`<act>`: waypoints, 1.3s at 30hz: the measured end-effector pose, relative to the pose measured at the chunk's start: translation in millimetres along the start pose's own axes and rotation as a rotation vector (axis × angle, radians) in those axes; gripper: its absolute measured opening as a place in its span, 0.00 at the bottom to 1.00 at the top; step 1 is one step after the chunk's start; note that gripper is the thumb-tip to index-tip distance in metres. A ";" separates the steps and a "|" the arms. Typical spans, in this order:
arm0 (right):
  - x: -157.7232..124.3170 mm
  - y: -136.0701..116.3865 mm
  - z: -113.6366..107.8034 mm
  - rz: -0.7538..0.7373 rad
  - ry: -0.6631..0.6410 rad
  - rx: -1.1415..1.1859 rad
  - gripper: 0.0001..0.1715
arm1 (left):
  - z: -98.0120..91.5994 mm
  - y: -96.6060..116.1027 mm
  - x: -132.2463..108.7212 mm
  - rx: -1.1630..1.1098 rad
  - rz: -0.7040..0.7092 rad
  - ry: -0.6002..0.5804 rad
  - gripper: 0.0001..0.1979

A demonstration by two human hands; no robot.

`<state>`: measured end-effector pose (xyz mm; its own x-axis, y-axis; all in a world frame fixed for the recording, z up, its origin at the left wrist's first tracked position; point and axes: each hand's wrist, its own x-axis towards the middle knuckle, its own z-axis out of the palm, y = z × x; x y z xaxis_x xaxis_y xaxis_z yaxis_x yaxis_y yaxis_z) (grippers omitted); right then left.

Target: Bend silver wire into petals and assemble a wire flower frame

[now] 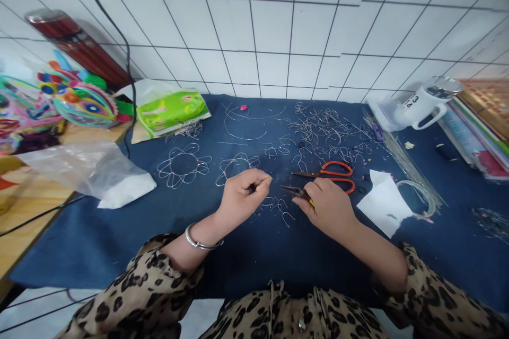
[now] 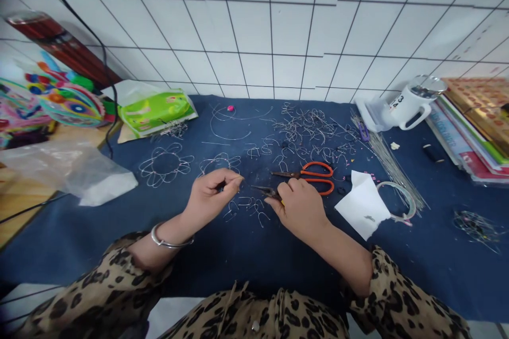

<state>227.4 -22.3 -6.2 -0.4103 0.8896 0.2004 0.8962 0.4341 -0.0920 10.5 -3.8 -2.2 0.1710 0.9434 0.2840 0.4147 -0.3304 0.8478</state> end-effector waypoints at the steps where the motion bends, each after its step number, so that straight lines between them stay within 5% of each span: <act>1: 0.1 0.3 0.0 -0.007 0.014 -0.008 0.24 | 0.5 0.3 -0.4 -0.017 -0.009 -0.007 0.05; 17: -1.0 2.3 1.8 -0.052 0.047 -0.043 0.27 | 6.1 -7.8 1.7 -0.364 -0.283 -0.082 0.09; 39: -3.1 3.0 3.7 -0.069 0.064 -0.075 0.26 | 5.9 0.2 -4.8 -0.199 -0.143 -0.131 0.09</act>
<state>230.7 -23.3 -10.7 -0.4617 0.8464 0.2654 0.8775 0.4796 -0.0028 15.0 -8.5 -6.1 0.2431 0.9642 0.1062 0.2613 -0.1705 0.9501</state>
